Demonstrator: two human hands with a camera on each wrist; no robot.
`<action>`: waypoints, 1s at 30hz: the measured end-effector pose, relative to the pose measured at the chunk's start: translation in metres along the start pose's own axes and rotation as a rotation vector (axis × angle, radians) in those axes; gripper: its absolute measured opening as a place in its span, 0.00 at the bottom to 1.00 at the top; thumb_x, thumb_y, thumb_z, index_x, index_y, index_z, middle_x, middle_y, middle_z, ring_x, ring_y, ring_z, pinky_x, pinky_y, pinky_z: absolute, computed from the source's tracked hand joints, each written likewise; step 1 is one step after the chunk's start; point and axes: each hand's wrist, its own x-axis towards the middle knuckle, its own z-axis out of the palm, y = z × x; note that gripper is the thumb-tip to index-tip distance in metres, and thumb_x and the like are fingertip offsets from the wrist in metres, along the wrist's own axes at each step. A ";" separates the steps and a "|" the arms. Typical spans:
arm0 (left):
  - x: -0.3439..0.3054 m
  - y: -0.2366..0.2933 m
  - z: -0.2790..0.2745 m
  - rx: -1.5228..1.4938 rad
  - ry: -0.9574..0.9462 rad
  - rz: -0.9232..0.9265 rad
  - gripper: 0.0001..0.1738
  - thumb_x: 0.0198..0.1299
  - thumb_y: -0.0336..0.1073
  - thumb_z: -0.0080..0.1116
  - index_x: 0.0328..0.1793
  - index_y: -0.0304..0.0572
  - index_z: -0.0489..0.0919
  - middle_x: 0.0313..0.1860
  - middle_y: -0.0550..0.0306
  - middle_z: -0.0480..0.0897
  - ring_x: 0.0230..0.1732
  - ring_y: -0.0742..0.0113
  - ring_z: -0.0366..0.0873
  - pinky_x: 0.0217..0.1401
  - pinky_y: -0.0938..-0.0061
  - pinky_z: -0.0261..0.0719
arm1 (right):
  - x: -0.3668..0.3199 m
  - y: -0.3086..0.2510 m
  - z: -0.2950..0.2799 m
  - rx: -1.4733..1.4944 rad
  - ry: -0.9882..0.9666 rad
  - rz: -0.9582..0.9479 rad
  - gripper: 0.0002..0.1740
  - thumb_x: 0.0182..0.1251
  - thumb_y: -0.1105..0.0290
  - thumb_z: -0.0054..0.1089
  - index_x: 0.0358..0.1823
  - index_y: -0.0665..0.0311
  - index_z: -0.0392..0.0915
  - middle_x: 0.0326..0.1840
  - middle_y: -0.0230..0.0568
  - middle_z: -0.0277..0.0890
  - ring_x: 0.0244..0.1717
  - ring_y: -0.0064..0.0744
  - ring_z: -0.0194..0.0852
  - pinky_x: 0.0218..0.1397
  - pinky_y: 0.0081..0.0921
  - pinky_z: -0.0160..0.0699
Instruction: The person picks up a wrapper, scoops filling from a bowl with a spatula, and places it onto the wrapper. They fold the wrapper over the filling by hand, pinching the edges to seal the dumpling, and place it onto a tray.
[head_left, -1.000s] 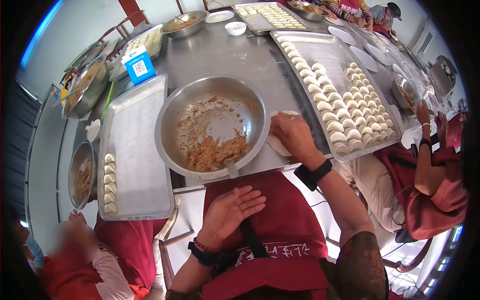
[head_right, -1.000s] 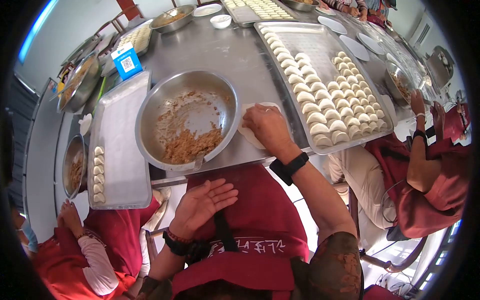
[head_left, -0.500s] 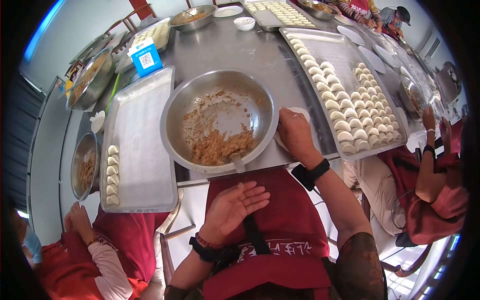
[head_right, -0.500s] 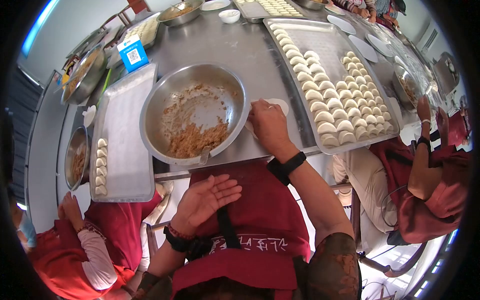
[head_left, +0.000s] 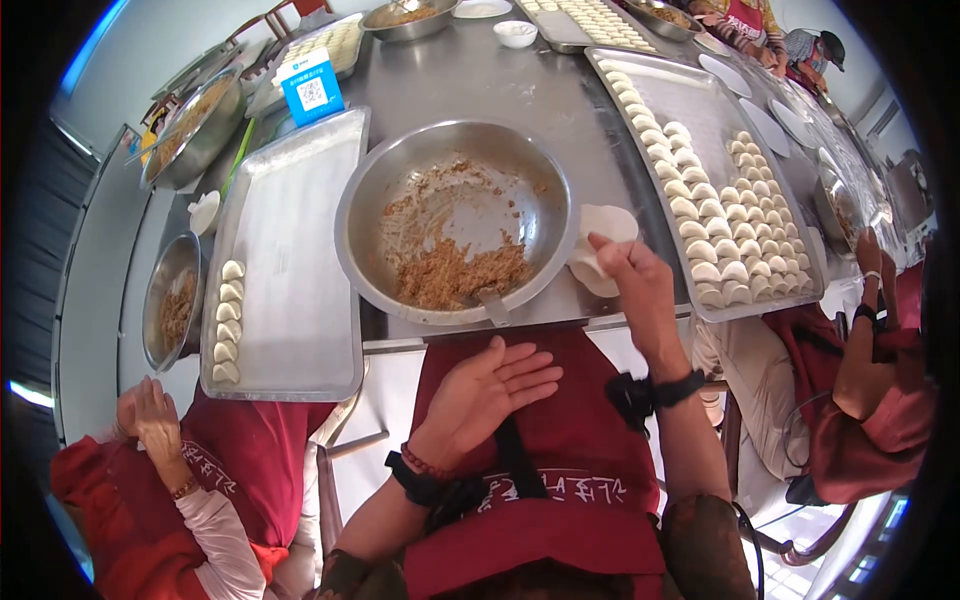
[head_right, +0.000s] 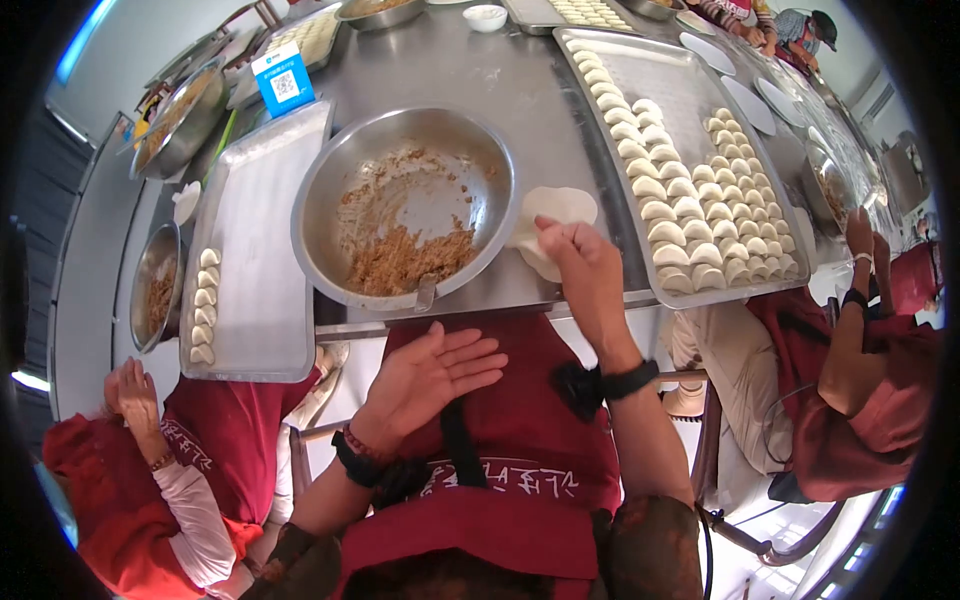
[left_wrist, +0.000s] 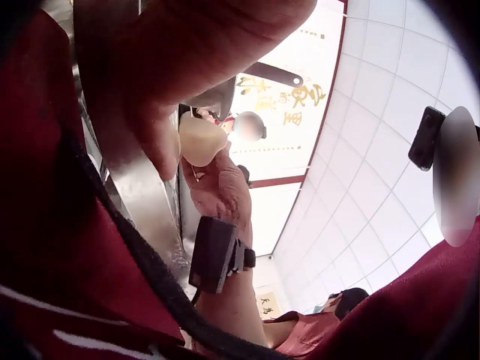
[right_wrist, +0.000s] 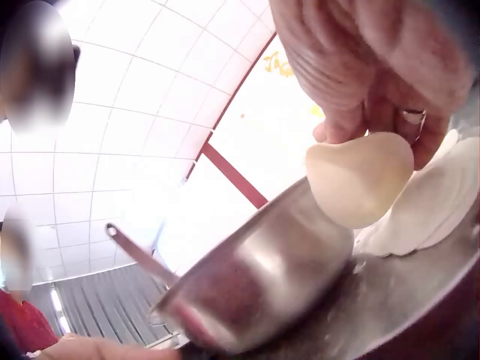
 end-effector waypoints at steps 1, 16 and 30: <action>0.001 -0.001 0.003 -0.015 0.004 -0.017 0.31 0.78 0.50 0.44 0.70 0.25 0.65 0.69 0.30 0.69 0.74 0.36 0.65 0.78 0.43 0.64 | -0.015 -0.002 0.002 -0.022 -0.038 0.021 0.13 0.71 0.67 0.58 0.39 0.72 0.81 0.56 0.44 0.84 0.48 0.20 0.77 0.54 0.20 0.75; -0.011 -0.003 0.009 0.083 -0.087 0.190 0.22 0.72 0.29 0.54 0.70 0.33 0.69 0.66 0.50 0.75 0.69 0.55 0.73 0.75 0.49 0.70 | -0.098 -0.016 0.033 -0.012 -0.181 -0.017 0.11 0.70 0.78 0.60 0.51 0.67 0.81 0.59 0.46 0.82 0.66 0.36 0.76 0.65 0.29 0.76; -0.054 0.002 -0.005 0.080 -0.056 0.273 0.22 0.71 0.33 0.57 0.67 0.30 0.71 0.59 0.44 0.81 0.61 0.46 0.81 0.67 0.53 0.80 | -0.066 -0.050 0.056 -0.528 -0.101 -0.614 0.20 0.53 0.70 0.76 0.48 0.62 0.82 0.52 0.41 0.85 0.65 0.46 0.77 0.63 0.39 0.74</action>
